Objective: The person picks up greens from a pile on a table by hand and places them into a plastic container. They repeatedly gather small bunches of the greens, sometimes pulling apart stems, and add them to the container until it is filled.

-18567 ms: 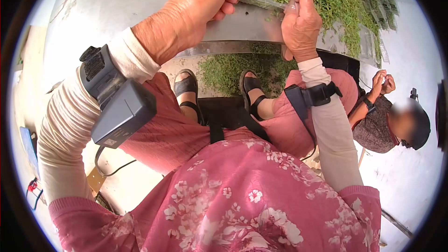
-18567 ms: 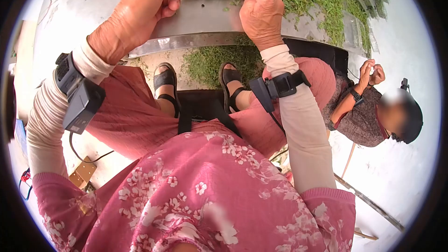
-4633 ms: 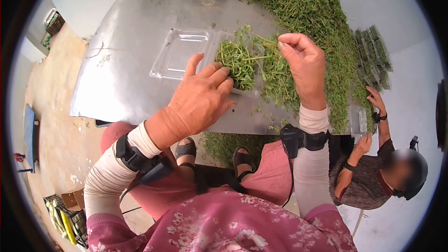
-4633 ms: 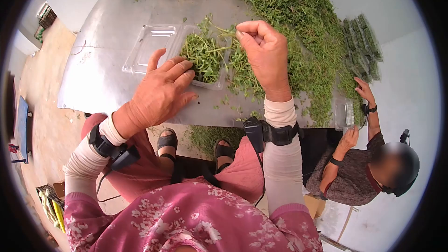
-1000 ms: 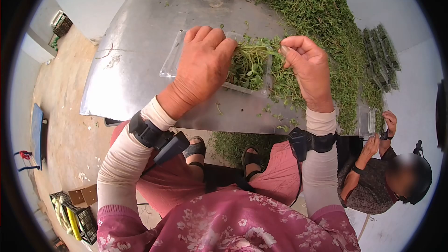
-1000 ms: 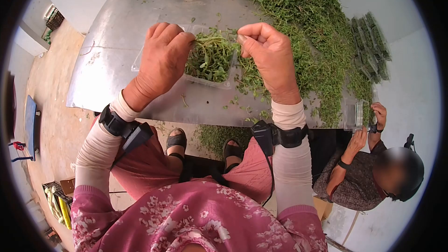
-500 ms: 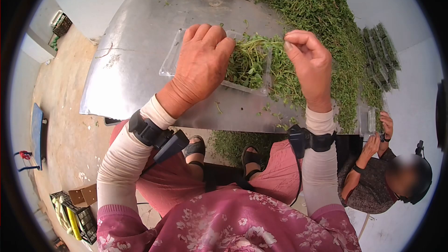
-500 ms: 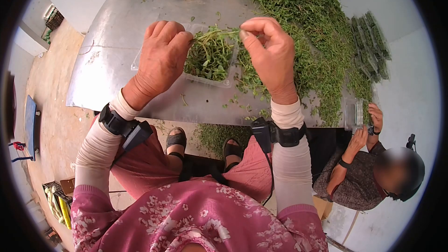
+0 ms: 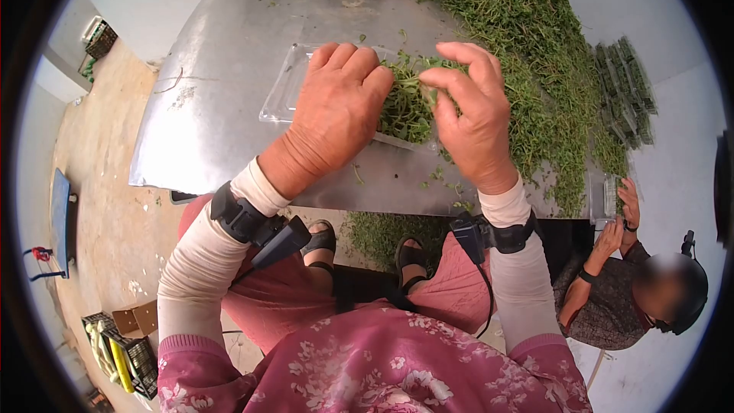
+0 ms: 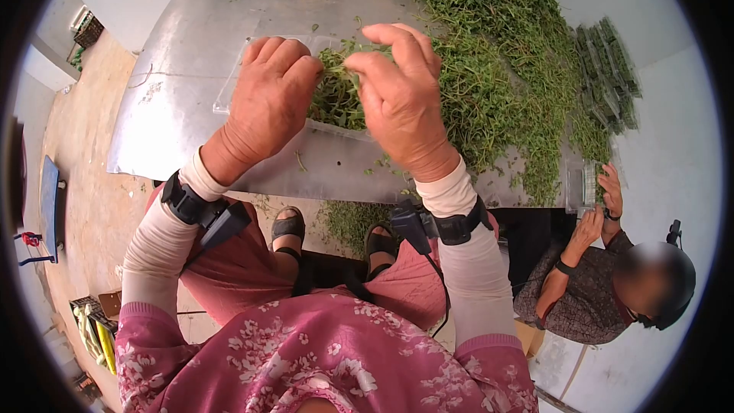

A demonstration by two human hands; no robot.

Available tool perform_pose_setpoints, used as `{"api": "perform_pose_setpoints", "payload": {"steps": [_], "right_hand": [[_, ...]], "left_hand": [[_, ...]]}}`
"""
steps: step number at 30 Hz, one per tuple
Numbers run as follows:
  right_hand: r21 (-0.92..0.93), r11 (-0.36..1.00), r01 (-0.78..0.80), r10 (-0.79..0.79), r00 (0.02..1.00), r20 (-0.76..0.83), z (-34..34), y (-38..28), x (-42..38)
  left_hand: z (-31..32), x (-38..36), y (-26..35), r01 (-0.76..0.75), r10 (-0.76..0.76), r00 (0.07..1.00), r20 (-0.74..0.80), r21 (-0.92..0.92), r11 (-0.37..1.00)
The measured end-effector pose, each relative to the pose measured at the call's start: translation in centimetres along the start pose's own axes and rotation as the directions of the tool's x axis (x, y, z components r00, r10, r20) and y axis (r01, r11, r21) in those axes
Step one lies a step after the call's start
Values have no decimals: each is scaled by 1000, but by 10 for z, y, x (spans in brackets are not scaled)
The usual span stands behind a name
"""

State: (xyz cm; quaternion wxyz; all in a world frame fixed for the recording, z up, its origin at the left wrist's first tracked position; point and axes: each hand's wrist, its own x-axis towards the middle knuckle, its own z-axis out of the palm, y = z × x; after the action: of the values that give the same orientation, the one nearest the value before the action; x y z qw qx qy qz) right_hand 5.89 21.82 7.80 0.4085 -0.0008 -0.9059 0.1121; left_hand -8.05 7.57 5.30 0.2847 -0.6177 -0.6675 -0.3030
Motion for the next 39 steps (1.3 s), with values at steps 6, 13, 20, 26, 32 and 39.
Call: {"api": "perform_pose_setpoints", "payload": {"steps": [6, 13, 20, 26, 32, 39], "right_hand": [[116, 992, -41, 47, 998, -45, -3, 6, 5], [562, 721, -406, 493, 870, -4, -16, 18, 3], [776, 459, -433, 609, 789, 80, -22, 27, 2], [741, 435, -512, 608, 774, 178, -20, 22, 3], [635, 529, -562, 583, 785, 209, -17, 17, 3], [612, 562, -556, 563, 800, 210, -11, 16, 2]], "left_hand": [[0, -1, -2, 18, -18, 1000, 1, -3, 1000], [1, -3, -6, 38, -38, 999, -2, 4, 999], [-6, -5, -7, 201, -200, 979, 24, -70, 977], [-12, -2, -4, 500, -469, 866, 177, -357, 789], [-20, 4, 5, 638, -528, 770, 359, -402, 657], [0, 0, 21, 498, -451, 865, 218, -274, 823]]}}
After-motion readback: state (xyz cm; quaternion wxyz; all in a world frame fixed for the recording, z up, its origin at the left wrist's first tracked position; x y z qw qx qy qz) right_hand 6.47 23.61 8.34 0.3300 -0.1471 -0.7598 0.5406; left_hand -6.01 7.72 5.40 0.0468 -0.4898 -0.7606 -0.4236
